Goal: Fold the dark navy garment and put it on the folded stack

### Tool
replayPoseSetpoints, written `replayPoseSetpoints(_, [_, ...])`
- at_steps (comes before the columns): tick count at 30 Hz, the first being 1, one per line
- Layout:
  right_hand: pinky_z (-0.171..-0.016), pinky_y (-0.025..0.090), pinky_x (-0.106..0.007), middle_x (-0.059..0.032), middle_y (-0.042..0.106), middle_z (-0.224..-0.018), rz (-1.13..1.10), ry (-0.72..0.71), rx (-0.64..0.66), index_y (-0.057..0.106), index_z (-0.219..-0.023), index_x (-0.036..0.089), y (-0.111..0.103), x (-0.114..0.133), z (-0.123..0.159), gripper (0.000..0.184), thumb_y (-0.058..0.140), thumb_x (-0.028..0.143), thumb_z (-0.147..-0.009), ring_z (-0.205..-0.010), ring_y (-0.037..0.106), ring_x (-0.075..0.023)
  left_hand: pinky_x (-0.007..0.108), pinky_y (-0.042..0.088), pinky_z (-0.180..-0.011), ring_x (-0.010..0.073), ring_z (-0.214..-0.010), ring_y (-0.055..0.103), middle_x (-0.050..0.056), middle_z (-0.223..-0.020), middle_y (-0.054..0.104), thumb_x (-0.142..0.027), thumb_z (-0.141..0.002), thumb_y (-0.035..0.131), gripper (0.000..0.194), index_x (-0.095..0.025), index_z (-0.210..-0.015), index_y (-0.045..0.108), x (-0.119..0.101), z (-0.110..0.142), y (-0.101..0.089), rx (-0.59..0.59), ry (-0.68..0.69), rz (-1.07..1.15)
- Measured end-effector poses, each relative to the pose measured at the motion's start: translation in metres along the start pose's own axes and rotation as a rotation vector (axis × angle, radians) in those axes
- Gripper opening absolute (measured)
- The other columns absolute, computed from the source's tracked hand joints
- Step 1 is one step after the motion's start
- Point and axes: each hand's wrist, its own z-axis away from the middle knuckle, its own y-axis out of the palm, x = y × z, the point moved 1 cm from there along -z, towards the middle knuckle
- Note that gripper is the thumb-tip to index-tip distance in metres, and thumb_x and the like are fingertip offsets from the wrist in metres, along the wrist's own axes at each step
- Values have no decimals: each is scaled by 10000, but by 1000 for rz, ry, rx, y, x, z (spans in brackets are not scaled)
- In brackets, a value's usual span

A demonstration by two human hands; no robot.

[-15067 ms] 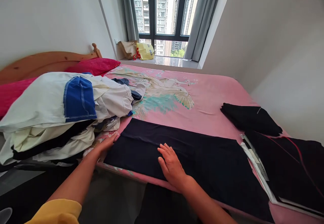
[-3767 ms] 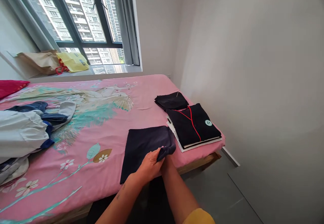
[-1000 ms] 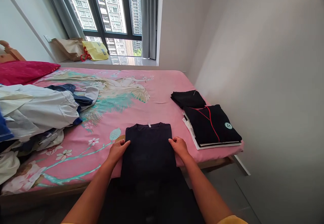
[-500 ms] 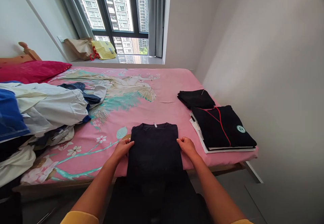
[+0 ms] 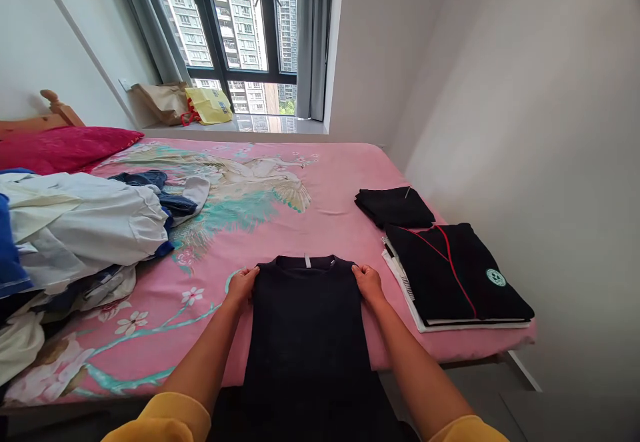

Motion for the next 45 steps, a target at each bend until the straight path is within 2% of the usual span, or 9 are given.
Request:
replayPoseSetpoints(12, [-582, 429, -247, -44, 658, -679, 36, 43, -39, 624, -740, 172, 2, -10, -17, 318, 475, 451, -770, -644, 588, -168, 213, 237, -324, 97, -275, 323, -73, -367, 384, -497, -703, 542, 365, -163, -836, 603, 5, -9, -4, -102, 96, -200])
replayPoseSetpoints(17, [-715, 479, -319, -100, 670, -880, 57, 2, -79, 587, -1039, 144, -9, 1, 19, 461, 488, 516, -786, -793, 622, -208, 350, 500, -700, 207, -734, 625, 91, -846, 652, -418, -783, 481, 380, -140, -1005, 613, 3, 28, -4, -287, 341, -314])
replayPoseSetpoints(20, [-953, 404, -397, -135, 568, -1211, 158, -294, -73, 520, -1193, 167, -9, 8, 67, 486, 477, 482, -825, -1132, 519, -245, 381, 380, -1007, 232, -1135, 533, 88, -1210, 593, -377, -807, 505, 349, -206, -1085, 628, 14, 70, 0, -130, 663, -466])
replayPoseSetpoints(24, [-1085, 224, -498, -74, 390, -1429, 461, -670, 126, 431, -1327, 264, -10, -5, 124, 480, 471, 402, -869, -1348, 285, -266, 483, 198, -1112, 262, -1338, 335, 62, -1453, 387, -365, -869, 464, 450, -286, -1311, 485, 49, 106, -9, 115, 1069, -940])
replayPoseSetpoints(28, [-1039, 308, -451, -146, 494, -1320, 560, -487, -25, 484, -1280, 143, -33, -41, 137, 553, 518, 470, -835, -1249, 405, -283, 456, 325, -1040, 275, -1259, 437, 129, -1352, 497, -398, -887, 402, 452, -191, -1272, 517, 85, 106, -50, -165, 865, -979])
replayPoseSetpoints(31, [-975, 364, -410, -122, 600, -1155, 558, -322, -62, 592, -1128, 151, -48, -51, 142, 471, 524, 501, -820, -1107, 503, -268, 389, 404, -960, 248, -1100, 551, 115, -1163, 622, -439, -882, 391, 435, -162, -1166, 570, 100, 119, -68, -204, 746, -877])
replayPoseSetpoints(36, [-898, 393, -383, -105, 644, -1026, 599, -121, 53, 645, -997, 179, -43, -26, 152, 430, 542, 534, -777, -1017, 550, -272, 374, 434, -878, 267, -987, 585, 108, -1007, 644, -541, -784, 496, 457, -161, -1016, 600, 92, 161, -52, -170, 528, -937])
replayPoseSetpoints(40, [-828, 416, -392, -136, 659, -939, 593, -23, 140, 649, -881, 166, -32, -6, 141, 415, 557, 544, -736, -975, 583, -306, 384, 431, -752, 317, -907, 613, 115, -867, 656, -579, -726, 527, 449, -166, -887, 603, 68, 163, -35, -97, 261, -941])
replayPoseSetpoints(45, [-859, 417, -395, -156, 667, -932, 171, 125, 192, 630, -785, 166, -25, 1, 129, 291, 675, 403, -622, -1053, 567, -341, 299, 406, -581, 316, -778, 638, 64, -632, 642, -515, -545, 712, 374, -190, -692, 600, 49, 149, -31, 35, 70, -487])
